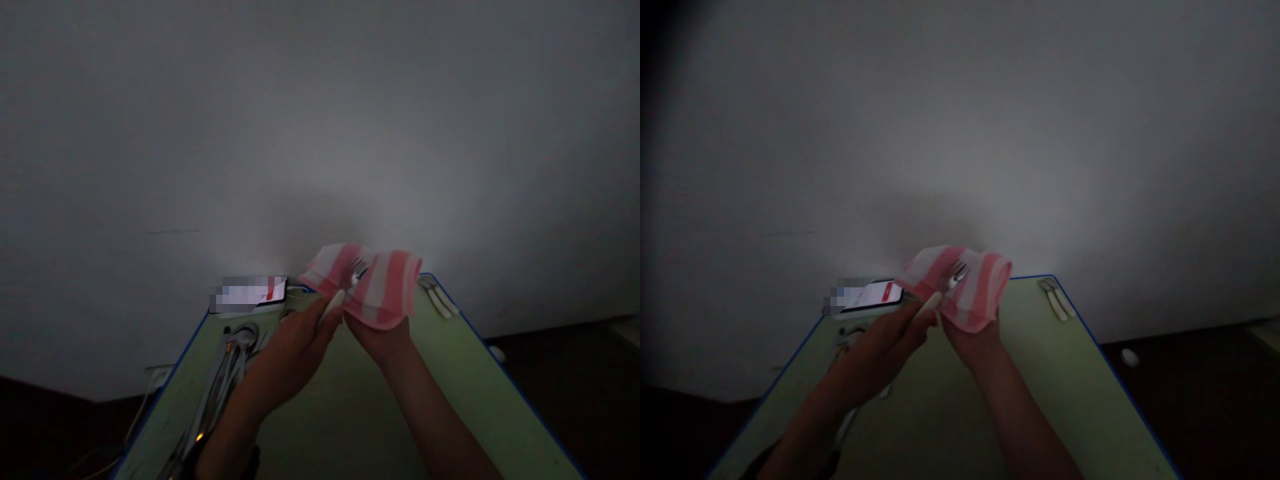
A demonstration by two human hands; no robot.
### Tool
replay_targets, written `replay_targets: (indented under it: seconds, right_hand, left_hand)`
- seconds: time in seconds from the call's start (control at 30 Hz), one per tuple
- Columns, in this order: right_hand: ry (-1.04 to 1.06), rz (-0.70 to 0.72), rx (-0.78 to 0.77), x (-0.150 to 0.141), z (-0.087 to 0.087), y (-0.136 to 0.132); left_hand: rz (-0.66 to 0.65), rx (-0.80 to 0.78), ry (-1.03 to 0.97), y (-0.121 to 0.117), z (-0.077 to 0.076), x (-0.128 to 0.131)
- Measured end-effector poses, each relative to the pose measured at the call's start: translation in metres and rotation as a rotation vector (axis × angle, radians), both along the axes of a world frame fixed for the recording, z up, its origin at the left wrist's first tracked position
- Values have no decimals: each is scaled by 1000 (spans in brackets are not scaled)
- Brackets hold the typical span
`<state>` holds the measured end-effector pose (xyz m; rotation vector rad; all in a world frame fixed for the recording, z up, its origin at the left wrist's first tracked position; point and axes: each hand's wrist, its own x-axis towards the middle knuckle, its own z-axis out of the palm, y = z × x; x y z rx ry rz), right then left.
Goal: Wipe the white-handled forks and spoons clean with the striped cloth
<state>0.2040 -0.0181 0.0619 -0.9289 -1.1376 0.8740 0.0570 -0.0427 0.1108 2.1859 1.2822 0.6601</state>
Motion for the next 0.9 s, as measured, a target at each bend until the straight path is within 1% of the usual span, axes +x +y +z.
replay_targets:
  seconds: [0.03,0.1,0.13,0.17,0.23,0.27,0.33,0.4,0.43,0.5,0.63,0.7,0.77,0.83,0.9]
  right_hand:
    - [72,87,-68,-5,2,0]
    - [121,135,-100,-16,6,4]
    - [161,127,-109,-21,8,6]
    - [248,126,-132,-25,9,7]
    - [310,67,-153,-29,9,8]
    - [307,25,-157,-28,9,7]
    - [233,-62,-140,-24,10,4]
    - [110,-97,-106,-16,12,1]
    - [41,-85,-89,-12,14,0]
    - [-85,-8,-62,-3,18,-1]
    - [-107,230,-15,14,25,-2]
    - [-148,380,-7,21,27,-3]
    - [-236,503,-14,27,30,-6]
    - [-331,579,-36,32,35,-10]
    - [-386,614,-61,35,40,-14]
  left_hand:
    - [-13,6,29,0,-2,2]
    - [-44,17,67,-2,-7,6]
    - [-63,28,81,-3,-8,9]
    - [-79,40,88,-5,-9,11]
    - [-99,31,65,-9,-8,15]
    - [-104,-5,30,-11,-6,15]
    - [-115,-93,-50,-14,-3,14]
    - [-110,-136,-111,-16,0,9]
    - [-103,-136,-127,-17,1,5]
    - [-98,-130,-125,-18,4,-3]
    - [-159,-159,-88,-18,15,-18]
    - [-182,-124,-41,-16,22,-26]
    - [-197,-59,18,-15,27,-33]
    - [-212,-16,79,-16,28,-39]
    - [-212,20,112,-19,26,-40]
